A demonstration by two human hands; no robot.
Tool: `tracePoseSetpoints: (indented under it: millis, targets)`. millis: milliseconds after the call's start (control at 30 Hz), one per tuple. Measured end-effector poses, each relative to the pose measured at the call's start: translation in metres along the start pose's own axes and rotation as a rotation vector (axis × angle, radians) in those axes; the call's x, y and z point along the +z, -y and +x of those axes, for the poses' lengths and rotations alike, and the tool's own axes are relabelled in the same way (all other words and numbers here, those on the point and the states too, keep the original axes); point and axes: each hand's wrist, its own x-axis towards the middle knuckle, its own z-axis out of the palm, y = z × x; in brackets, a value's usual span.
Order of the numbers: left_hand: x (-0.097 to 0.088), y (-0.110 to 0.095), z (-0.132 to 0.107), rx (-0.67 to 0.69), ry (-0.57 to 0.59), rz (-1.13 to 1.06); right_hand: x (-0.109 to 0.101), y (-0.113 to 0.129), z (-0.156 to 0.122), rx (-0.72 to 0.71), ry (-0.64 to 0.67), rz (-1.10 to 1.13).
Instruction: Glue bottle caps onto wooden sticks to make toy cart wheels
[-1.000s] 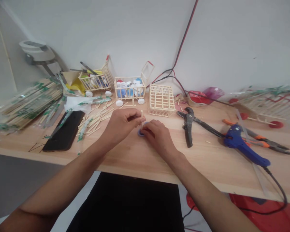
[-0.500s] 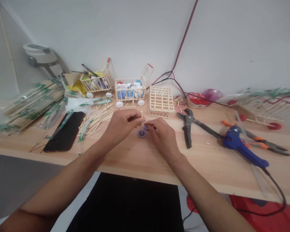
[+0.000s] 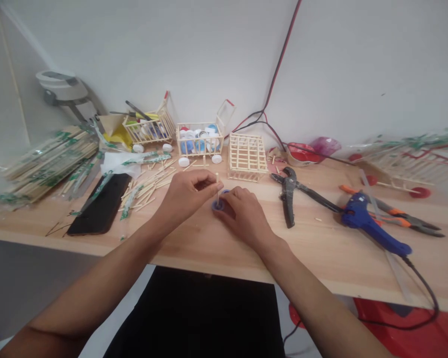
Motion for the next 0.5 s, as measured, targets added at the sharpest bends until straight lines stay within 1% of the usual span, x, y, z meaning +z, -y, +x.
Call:
tracePoseSetpoints:
  millis: [267, 500]
  targets:
    - [-0.0004, -0.0015, -0.0007, 0.003, -0.010, -0.001, 0.0031, 0.0019, 0.0003, -0.026, -0.023, -0.038]
    - [-0.0013, -0.0008, 0.0001, 0.049, -0.026, -0.022, 0.0013, 0.0008, 0.0002, -0.038, -0.140, 0.062]
